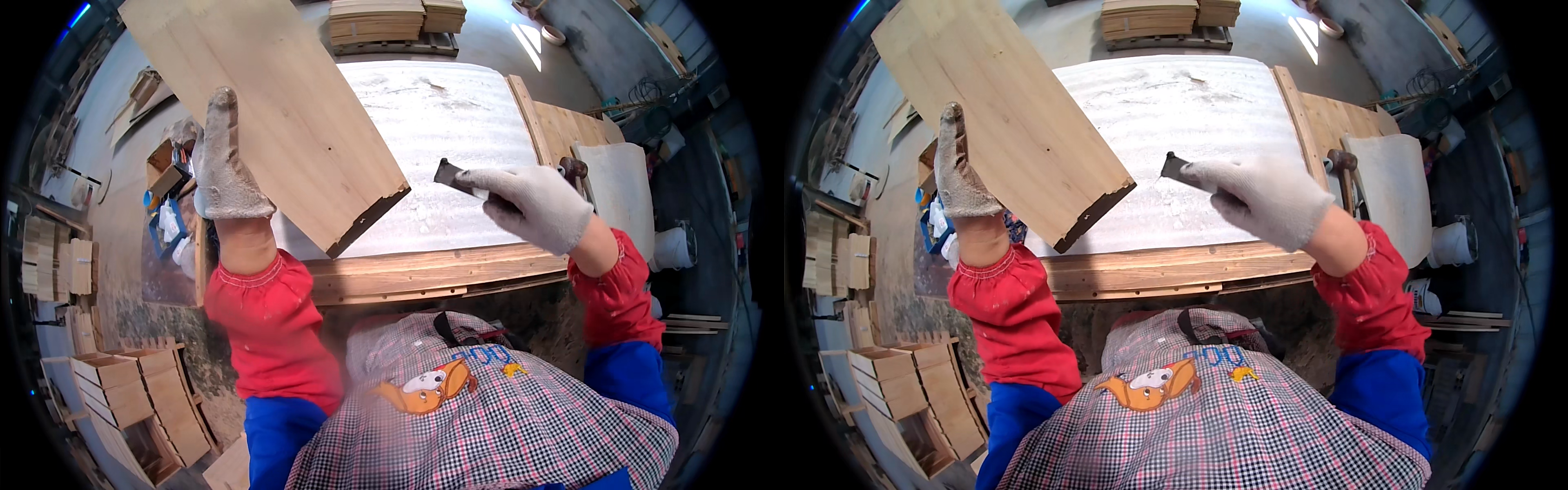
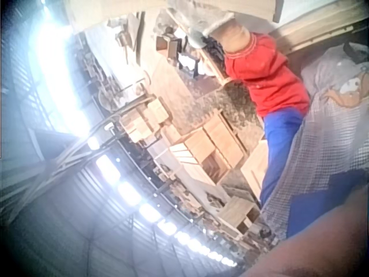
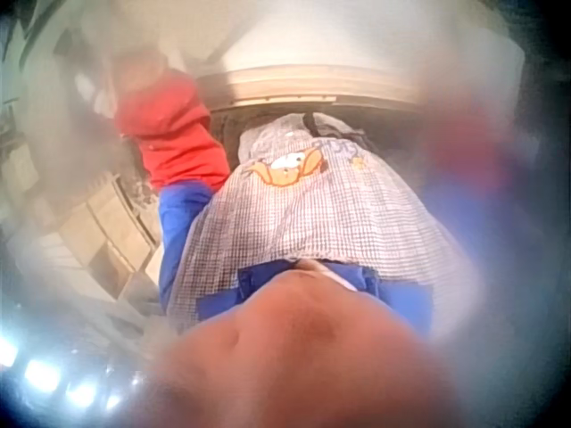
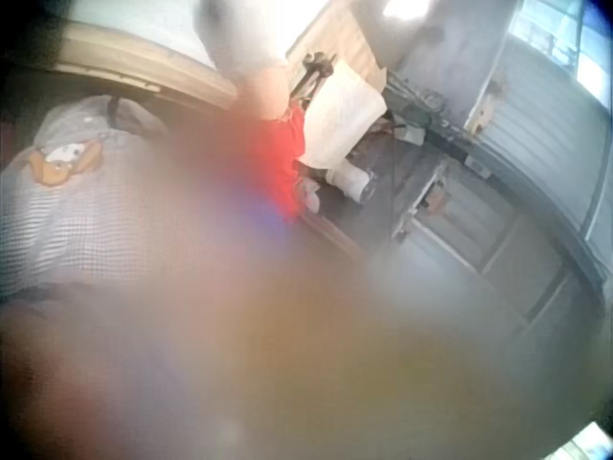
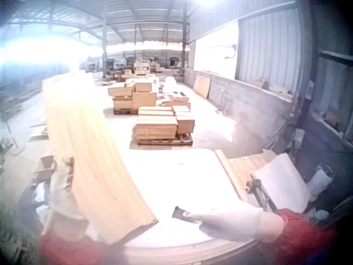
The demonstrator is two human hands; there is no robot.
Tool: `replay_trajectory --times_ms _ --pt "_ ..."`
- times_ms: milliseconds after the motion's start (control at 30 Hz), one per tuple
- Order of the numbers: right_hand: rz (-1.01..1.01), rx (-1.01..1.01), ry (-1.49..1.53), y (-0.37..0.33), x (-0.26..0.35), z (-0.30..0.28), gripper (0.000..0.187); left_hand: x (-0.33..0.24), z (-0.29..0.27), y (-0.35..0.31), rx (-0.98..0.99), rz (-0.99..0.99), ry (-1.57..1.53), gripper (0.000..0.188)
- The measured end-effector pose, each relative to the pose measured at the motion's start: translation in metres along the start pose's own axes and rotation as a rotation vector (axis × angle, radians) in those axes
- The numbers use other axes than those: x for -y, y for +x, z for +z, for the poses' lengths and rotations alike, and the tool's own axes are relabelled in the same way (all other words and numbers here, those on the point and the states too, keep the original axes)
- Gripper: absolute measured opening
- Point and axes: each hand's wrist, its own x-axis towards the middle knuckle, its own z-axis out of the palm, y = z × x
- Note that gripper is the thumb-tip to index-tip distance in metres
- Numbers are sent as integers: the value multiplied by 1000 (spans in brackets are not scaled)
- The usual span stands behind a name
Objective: The person applies a dark filler to the corners and joints of a rectangular wooden frame using a small scraper.
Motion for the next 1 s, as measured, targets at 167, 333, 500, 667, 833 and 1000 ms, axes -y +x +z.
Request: replay_trajectory --times_ms 167,333,500,667,833,1000 --pt "84 -97 305 1 15 38 42 0 13 -3 -102 -55 -68 42" --pt "87 -226 414 3 14 57 40 1 11 -1 -103 -106 -133 41" --pt "134 -221 483 1 8 53 39 -1 8 1 -92 -124 -141 42" --pt "64 -158 302 7 24 38 39 -3 10 1 -54 -122 -157 44" --pt "59 -91 112 1 22 29 36 0 11 1 -88 -92 -104 43" --pt "120 -88 182 4 28 34 35 10 -10 6 -64 16 33 41"
